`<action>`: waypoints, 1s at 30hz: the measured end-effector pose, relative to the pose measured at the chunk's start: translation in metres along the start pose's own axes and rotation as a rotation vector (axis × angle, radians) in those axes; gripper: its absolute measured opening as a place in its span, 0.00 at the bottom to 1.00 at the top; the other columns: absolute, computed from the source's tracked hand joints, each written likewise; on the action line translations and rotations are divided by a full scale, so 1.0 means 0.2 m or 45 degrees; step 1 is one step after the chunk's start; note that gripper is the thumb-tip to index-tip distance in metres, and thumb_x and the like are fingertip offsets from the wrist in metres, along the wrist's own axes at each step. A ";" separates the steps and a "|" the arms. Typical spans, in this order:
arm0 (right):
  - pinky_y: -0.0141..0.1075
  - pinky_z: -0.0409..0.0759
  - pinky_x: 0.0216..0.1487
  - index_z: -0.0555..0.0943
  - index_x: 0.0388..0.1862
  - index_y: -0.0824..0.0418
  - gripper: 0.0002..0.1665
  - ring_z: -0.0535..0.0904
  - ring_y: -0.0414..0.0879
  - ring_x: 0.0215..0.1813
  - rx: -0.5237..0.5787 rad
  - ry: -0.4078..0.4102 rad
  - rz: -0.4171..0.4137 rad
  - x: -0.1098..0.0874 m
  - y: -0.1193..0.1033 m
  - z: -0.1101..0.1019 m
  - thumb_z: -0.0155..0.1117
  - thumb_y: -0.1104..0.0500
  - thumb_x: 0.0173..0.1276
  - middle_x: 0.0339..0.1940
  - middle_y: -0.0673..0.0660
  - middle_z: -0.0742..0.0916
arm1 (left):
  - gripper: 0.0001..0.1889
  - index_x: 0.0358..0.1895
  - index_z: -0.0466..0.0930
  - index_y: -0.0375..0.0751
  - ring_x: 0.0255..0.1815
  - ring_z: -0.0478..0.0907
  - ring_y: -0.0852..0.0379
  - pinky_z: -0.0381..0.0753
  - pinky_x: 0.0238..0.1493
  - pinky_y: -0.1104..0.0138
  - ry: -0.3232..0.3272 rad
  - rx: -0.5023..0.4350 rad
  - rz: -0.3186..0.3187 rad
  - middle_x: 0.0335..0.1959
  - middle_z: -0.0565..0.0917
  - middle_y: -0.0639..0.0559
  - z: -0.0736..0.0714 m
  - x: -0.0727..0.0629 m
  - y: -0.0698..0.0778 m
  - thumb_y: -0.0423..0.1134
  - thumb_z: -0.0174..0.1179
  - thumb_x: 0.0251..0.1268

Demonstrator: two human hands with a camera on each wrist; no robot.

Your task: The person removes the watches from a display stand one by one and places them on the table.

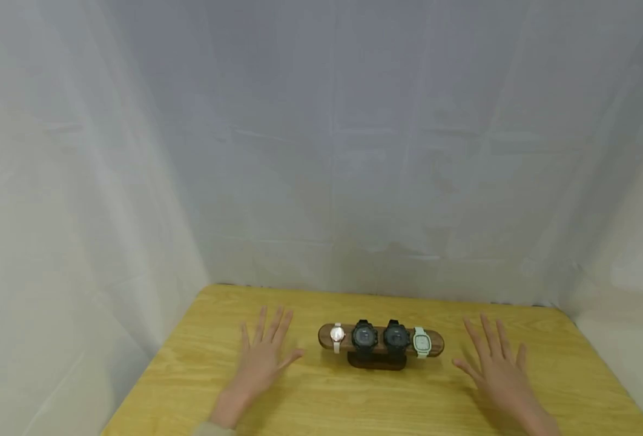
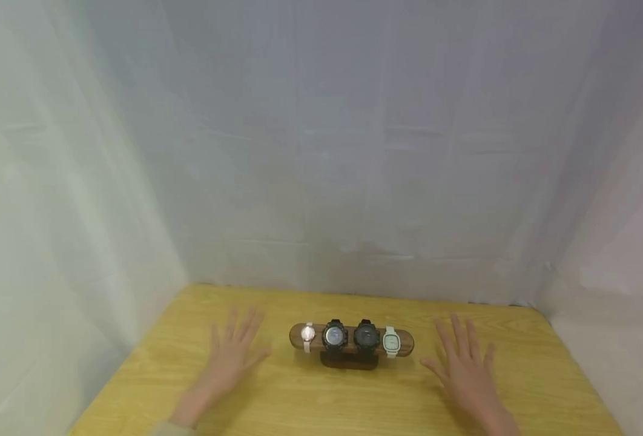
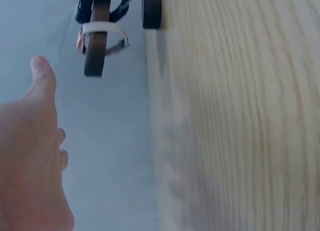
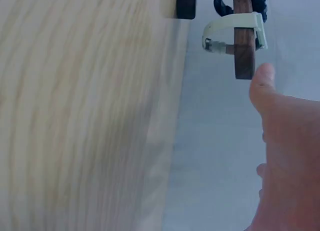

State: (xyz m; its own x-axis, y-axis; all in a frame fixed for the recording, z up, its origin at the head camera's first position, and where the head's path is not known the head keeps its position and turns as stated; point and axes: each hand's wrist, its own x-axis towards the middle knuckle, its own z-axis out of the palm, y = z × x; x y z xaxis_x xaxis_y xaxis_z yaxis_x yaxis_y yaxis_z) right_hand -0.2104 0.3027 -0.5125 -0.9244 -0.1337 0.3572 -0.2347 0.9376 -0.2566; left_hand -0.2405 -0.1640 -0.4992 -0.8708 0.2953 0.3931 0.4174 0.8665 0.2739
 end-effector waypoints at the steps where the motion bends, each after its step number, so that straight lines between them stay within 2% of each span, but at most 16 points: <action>1: 0.81 0.27 0.65 0.40 0.85 0.43 0.54 0.25 0.60 0.83 0.008 0.020 -0.003 0.01 -0.01 0.00 0.61 0.38 0.73 0.85 0.62 0.42 | 0.44 0.82 0.51 0.47 0.83 0.34 0.37 0.32 0.71 0.25 -0.005 0.001 0.014 0.83 0.49 0.45 0.00 0.01 0.02 0.66 0.51 0.71; 5: 0.82 0.33 0.66 0.43 0.85 0.45 0.54 0.29 0.62 0.83 0.043 0.067 -0.026 0.07 -0.06 0.00 0.63 0.40 0.73 0.85 0.62 0.46 | 0.44 0.83 0.48 0.48 0.83 0.34 0.37 0.33 0.72 0.27 -0.076 0.008 0.036 0.84 0.47 0.48 0.02 0.05 0.11 0.68 0.47 0.72; 8: 0.82 0.36 0.67 0.44 0.85 0.45 0.54 0.31 0.61 0.84 0.051 0.072 -0.065 0.11 -0.10 0.01 0.65 0.40 0.71 0.86 0.59 0.45 | 0.44 0.83 0.47 0.49 0.83 0.35 0.37 0.33 0.73 0.29 -0.124 0.027 0.058 0.83 0.47 0.49 0.04 0.06 0.17 0.65 0.50 0.71; 11: 0.81 0.39 0.68 0.45 0.85 0.44 0.56 0.33 0.60 0.84 0.055 0.057 -0.117 0.15 -0.15 0.04 0.67 0.39 0.68 0.86 0.56 0.45 | 0.44 0.82 0.49 0.47 0.83 0.37 0.37 0.34 0.73 0.29 -0.151 0.040 0.090 0.83 0.48 0.49 0.06 0.06 0.22 0.61 0.54 0.70; 14: 0.81 0.47 0.67 0.49 0.85 0.45 0.59 0.37 0.59 0.85 0.008 0.083 -0.194 0.17 -0.18 0.07 0.72 0.39 0.63 0.86 0.53 0.47 | 0.44 0.82 0.49 0.47 0.83 0.37 0.38 0.35 0.73 0.29 -0.188 0.058 0.111 0.83 0.47 0.50 0.07 0.06 0.25 0.65 0.50 0.71; 17: 0.79 0.53 0.67 0.53 0.84 0.46 0.60 0.39 0.57 0.85 -0.042 0.117 -0.270 0.18 -0.20 0.10 0.74 0.39 0.59 0.86 0.49 0.48 | 0.44 0.82 0.50 0.47 0.83 0.37 0.38 0.34 0.74 0.30 -0.203 0.053 0.135 0.83 0.47 0.51 0.09 0.04 0.26 0.70 0.42 0.71; 19: 0.78 0.53 0.69 0.56 0.83 0.49 0.59 0.39 0.55 0.85 -0.044 0.130 -0.310 0.19 -0.22 0.12 0.74 0.39 0.58 0.86 0.49 0.51 | 0.45 0.82 0.52 0.46 0.83 0.38 0.38 0.33 0.74 0.30 -0.203 0.035 0.146 0.83 0.47 0.52 0.10 0.04 0.26 0.72 0.38 0.70; 25: 0.73 0.47 0.74 0.59 0.82 0.48 0.54 0.42 0.53 0.85 -0.020 0.088 -0.333 0.21 -0.23 0.15 0.69 0.35 0.61 0.82 0.55 0.63 | 0.45 0.81 0.52 0.45 0.83 0.37 0.40 0.31 0.74 0.32 -0.200 -0.015 0.142 0.83 0.47 0.53 0.11 0.03 0.26 0.71 0.40 0.70; 30: 0.71 0.50 0.74 0.62 0.81 0.48 0.51 0.46 0.52 0.84 -0.017 0.096 -0.354 0.23 -0.24 0.16 0.67 0.34 0.62 0.79 0.56 0.68 | 0.45 0.81 0.53 0.43 0.83 0.35 0.41 0.30 0.74 0.31 -0.179 -0.040 0.144 0.83 0.48 0.51 0.11 0.03 0.26 0.71 0.40 0.71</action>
State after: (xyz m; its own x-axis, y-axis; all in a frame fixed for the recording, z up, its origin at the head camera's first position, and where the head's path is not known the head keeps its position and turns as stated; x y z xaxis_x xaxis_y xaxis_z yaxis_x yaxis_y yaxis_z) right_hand -0.2515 0.2404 -0.5131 -0.7998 -0.3626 0.4783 -0.4718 0.8724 -0.1277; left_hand -0.2291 -0.1080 -0.5028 -0.8444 0.4456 0.2973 0.5210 0.8120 0.2629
